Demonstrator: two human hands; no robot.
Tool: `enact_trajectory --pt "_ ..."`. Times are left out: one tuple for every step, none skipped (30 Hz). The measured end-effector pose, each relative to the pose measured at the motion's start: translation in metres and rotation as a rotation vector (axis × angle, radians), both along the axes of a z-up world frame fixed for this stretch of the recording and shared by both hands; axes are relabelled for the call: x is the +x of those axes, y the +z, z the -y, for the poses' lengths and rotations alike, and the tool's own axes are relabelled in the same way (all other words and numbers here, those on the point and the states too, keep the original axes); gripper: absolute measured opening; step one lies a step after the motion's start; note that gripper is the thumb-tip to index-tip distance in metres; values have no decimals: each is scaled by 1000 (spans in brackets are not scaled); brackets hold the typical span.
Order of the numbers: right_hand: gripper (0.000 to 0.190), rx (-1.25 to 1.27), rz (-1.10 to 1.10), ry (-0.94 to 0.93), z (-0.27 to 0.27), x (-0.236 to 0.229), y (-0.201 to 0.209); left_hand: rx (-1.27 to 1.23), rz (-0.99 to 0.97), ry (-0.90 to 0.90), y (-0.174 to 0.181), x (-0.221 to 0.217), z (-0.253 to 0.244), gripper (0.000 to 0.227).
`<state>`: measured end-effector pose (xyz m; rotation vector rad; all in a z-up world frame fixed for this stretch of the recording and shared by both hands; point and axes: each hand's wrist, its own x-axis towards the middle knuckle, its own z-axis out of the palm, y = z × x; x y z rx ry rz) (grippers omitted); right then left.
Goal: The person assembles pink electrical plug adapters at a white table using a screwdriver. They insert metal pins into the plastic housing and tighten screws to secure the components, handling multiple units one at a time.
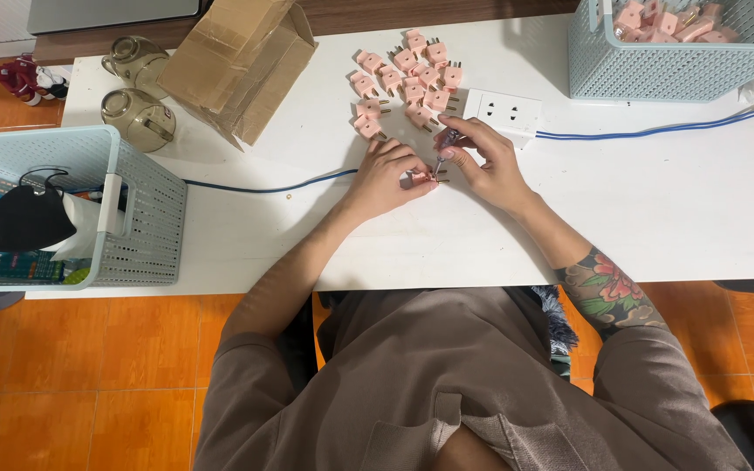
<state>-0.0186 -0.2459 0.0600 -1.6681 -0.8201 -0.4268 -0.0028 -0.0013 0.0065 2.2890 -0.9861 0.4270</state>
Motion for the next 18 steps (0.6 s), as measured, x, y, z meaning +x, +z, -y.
enact_trajectory --pt "41 1 -1 0 0 -1 3 1 -1 0 0 -1 1 30" --pt "40 -6 7 7 0 -1 6 0 11 5 0 -2 1 30" --pt "39 -12 15 13 0 -1 9 -1 23 10 1 -2 2 31" --pt "39 -12 15 13 1 -1 9 0 23 9 1 -2 2 31" --pt "38 -25 27 14 2 -1 9 1 19 8 1 -2 2 31" --pt "36 -37 39 16 3 0 9 1 14 7 1 -2 2 32" --pt "36 -37 38 16 3 0 10 1 13 7 0 -1 2 32" --pt "36 -47 38 14 3 0 11 0 19 11 -2 0 3 32" --pt "36 -57 37 12 3 0 12 -2 26 15 -4 1 3 33" --pt "36 -57 36 12 4 1 10 -3 25 15 -3 1 3 33" --pt "35 -49 33 12 5 1 9 1 29 10 -2 1 2 33" --pt "34 -42 30 12 5 2 7 4 33 5 -1 0 2 33" --pt "34 -42 28 12 6 3 6 5 30 6 -1 0 2 33" --pt "34 -42 32 5 7 4 4 5 39 4 -1 0 2 33" --pt "34 -43 36 -4 8 4 3 6 47 2 -1 -1 2 33" --pt "34 -43 33 -5 8 4 2 6 44 1 -1 0 2 33" --pt "34 -35 38 -6 8 4 1 9 56 -3 -1 0 2 33" --pt "33 -27 43 -7 8 5 0 13 69 -7 -1 0 2 33"
